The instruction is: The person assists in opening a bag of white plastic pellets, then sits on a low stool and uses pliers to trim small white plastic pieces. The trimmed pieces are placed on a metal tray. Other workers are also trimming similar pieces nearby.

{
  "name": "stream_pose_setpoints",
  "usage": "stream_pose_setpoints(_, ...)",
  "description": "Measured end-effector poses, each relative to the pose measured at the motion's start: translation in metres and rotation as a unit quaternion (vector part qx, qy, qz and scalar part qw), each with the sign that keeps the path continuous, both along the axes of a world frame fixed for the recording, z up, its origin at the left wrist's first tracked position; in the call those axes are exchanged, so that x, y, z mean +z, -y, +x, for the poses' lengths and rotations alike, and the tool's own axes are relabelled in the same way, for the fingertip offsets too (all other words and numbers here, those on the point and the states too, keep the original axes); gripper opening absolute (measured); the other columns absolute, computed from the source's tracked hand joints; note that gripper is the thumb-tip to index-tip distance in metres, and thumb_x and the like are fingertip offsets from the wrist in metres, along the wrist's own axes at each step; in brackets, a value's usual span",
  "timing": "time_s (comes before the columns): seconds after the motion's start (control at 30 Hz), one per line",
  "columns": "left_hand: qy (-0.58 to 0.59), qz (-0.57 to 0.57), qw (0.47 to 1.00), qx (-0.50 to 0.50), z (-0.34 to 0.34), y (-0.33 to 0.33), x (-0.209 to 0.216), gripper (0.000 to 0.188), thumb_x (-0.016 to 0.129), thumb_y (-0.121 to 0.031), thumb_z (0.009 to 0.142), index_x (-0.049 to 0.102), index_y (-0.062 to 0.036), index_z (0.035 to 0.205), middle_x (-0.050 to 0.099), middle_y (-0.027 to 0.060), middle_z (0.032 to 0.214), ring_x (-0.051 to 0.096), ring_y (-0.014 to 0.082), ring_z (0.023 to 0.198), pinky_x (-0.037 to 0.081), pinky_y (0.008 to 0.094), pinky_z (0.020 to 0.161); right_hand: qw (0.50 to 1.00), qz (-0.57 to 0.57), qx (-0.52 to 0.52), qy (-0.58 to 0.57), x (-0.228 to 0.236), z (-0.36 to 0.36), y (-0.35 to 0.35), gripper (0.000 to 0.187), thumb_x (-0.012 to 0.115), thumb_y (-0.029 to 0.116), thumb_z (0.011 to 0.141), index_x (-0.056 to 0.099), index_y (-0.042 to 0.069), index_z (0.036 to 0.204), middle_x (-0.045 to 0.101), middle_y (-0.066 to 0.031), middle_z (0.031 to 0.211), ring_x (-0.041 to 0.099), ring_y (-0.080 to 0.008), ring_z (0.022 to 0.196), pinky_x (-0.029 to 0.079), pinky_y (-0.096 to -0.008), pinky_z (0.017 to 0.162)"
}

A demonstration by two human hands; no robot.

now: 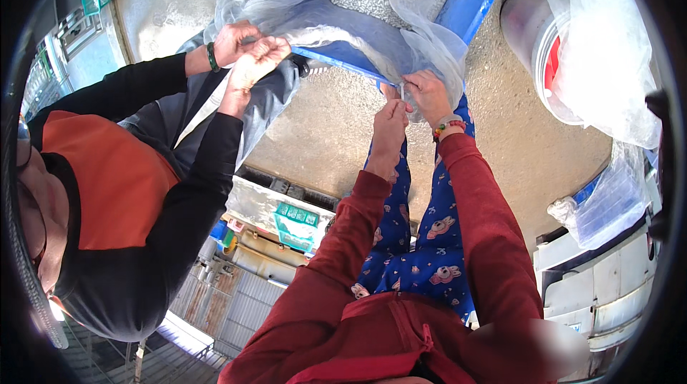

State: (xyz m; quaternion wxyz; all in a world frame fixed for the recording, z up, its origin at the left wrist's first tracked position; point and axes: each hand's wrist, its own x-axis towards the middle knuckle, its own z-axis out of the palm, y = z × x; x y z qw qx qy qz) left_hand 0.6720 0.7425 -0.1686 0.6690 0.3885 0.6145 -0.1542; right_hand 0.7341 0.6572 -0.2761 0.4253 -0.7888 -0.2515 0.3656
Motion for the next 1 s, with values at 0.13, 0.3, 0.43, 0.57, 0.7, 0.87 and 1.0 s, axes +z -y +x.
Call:
stream_pose_setpoints(0.13,-0.015,0.015,0.989,-0.148,-0.006,-0.021,-0.008,0.022,0.043,-0.020,0.093,0.058,-0.0041,0.088,0.040,-0.0053,0.056,0.034,0.0031,0.043,0.026,0.0189,0.037,0.999,-0.024,0.020,0.012,0.002,0.004,-0.006,0.016,0.058,0.011,0.076,0.063,0.003,0.089,0.059,-0.0126,0.086,0.053,-0.0305,0.089,0.044,-0.0378,0.080)
stream_pose_setpoints(0.3,-0.048,0.064,0.967,-0.244,-0.028,-0.052,-0.017,0.020,0.050,-0.016,0.089,0.061,-0.0027,0.098,0.058,0.0056,0.065,0.053,0.0107,0.052,0.043,0.0243,0.045,0.998,-0.064,0.023,-0.006,0.019,0.002,-0.011,0.023,0.060,0.009,0.074,0.059,0.004,0.096,0.055,-0.0149,0.092,0.049,-0.0335,0.095,0.040,-0.0400,0.086)
stream_pose_setpoints(0.43,-0.008,0.206,0.863,-0.461,-0.040,-0.057,-0.030,0.017,0.055,-0.015,0.086,0.060,-0.0010,0.094,0.063,0.0094,0.073,0.061,0.0142,0.064,0.047,0.0269,0.059,0.997,-0.067,0.018,-0.033,0.019,0.001,-0.013,0.026,0.061,0.007,0.072,0.057,0.005,0.098,0.054,-0.0149,0.093,0.049,-0.0348,0.094,0.039,-0.0407,0.086)
stream_pose_setpoints(0.57,-0.018,0.071,0.939,-0.335,-0.038,-0.051,-0.029,0.016,0.055,-0.012,0.086,0.057,-0.0010,0.098,0.062,0.0075,0.075,0.059,0.0132,0.065,0.046,0.0256,0.061,0.999,-0.040,-0.013,-0.024,0.021,0.001,-0.012,0.026,0.061,0.006,0.072,0.057,0.006,0.098,0.054,-0.0149,0.092,0.049,-0.0347,0.093,0.040,-0.0409,0.084)
stream_pose_setpoints(0.7,0.102,-0.020,0.989,-0.106,-0.020,-0.054,-0.015,0.025,0.051,-0.007,0.089,0.050,0.0001,0.113,0.060,0.0060,0.077,0.056,0.0099,0.067,0.043,0.0208,0.062,0.999,-0.041,-0.020,-0.001,0.030,-0.001,-0.015,0.028,0.063,0.007,0.070,0.056,0.005,0.098,0.054,-0.0144,0.094,0.050,-0.0339,0.093,0.041,-0.0408,0.081)
stream_pose_setpoints(0.87,0.134,-0.085,0.987,0.012,0.024,-0.084,-0.041,0.030,0.051,-0.006,0.089,0.049,0.0103,0.114,0.059,0.0106,0.088,0.058,0.0152,0.078,0.047,0.0243,0.073,0.995,-0.090,-0.040,-0.003,0.018,-0.002,-0.031,0.026,0.067,0.013,0.069,0.062,0.004,0.092,0.058,-0.0135,0.092,0.053,-0.0331,0.091,0.043,-0.0390,0.082)
stream_pose_setpoints(1.0,0.145,-0.134,0.980,0.024,0.053,-0.100,-0.076,0.030,0.051,-0.008,0.090,0.050,0.0129,0.111,0.059,0.0172,0.099,0.061,0.0218,0.086,0.050,0.0290,0.082,0.976,-0.098,-0.112,-0.162,0.000,0.003,-0.032,0.029,0.069,0.018,0.069,0.065,0.000,0.092,0.064,-0.0155,0.088,0.059,-0.0341,0.083,0.046,-0.0373,0.079)
